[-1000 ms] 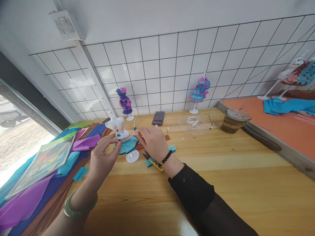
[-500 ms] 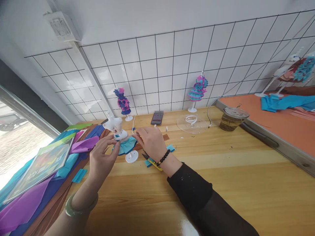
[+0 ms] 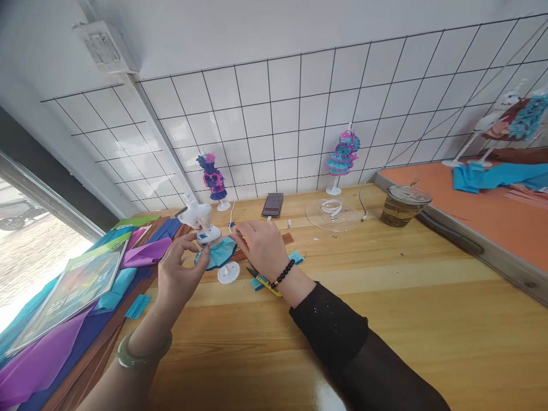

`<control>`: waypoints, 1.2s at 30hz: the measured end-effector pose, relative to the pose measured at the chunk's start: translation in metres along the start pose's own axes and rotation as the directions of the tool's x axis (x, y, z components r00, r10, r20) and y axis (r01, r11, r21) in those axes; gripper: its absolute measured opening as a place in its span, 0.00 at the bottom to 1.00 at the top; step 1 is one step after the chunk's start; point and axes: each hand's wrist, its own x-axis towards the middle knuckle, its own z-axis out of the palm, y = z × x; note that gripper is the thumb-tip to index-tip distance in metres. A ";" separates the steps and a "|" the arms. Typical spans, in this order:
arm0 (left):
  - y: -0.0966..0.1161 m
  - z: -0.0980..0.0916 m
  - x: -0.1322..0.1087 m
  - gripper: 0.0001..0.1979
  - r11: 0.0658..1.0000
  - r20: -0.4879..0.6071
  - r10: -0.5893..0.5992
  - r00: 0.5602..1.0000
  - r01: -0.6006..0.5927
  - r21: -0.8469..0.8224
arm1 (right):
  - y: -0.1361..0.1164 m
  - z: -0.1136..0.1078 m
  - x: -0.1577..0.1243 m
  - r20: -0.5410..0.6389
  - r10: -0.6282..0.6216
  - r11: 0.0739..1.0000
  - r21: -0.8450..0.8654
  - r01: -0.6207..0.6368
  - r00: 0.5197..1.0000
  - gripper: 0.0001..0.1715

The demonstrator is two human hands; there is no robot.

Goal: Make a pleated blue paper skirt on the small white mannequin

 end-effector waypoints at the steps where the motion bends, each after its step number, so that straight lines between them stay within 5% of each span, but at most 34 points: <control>1: 0.000 0.001 0.000 0.08 0.999 0.004 -0.039 0.999 0.039 -0.007 | 0.000 0.000 0.000 0.004 0.000 1.000 -0.001 0.000 1.000 0.14; 5: 0.001 0.003 0.000 0.17 0.983 0.021 -0.177 0.984 0.178 -0.045 | -0.001 -0.001 0.000 0.021 -0.008 1.000 0.002 0.008 1.000 0.14; 10: 0.006 0.003 0.004 0.25 0.976 0.035 -0.215 0.976 0.214 0.034 | -0.003 0.000 -0.001 0.022 -0.011 1.000 -0.002 0.011 1.000 0.13; 23: -0.003 -0.006 0.005 0.15 0.993 0.082 -0.120 0.989 0.121 -0.010 | -0.002 0.000 -0.003 -0.004 -0.057 0.998 0.023 0.057 0.998 0.14; 29: -0.005 -0.014 0.004 0.17 0.951 0.132 -0.198 0.971 0.223 -0.215 | -0.010 -0.004 -0.003 0.015 -0.032 0.990 0.135 0.030 0.999 0.14; 36: -0.003 -0.024 0.006 0.16 0.735 0.239 -0.294 0.926 0.379 -0.562 | -0.026 -0.021 0.003 0.042 -0.025 0.955 0.297 0.011 0.999 0.13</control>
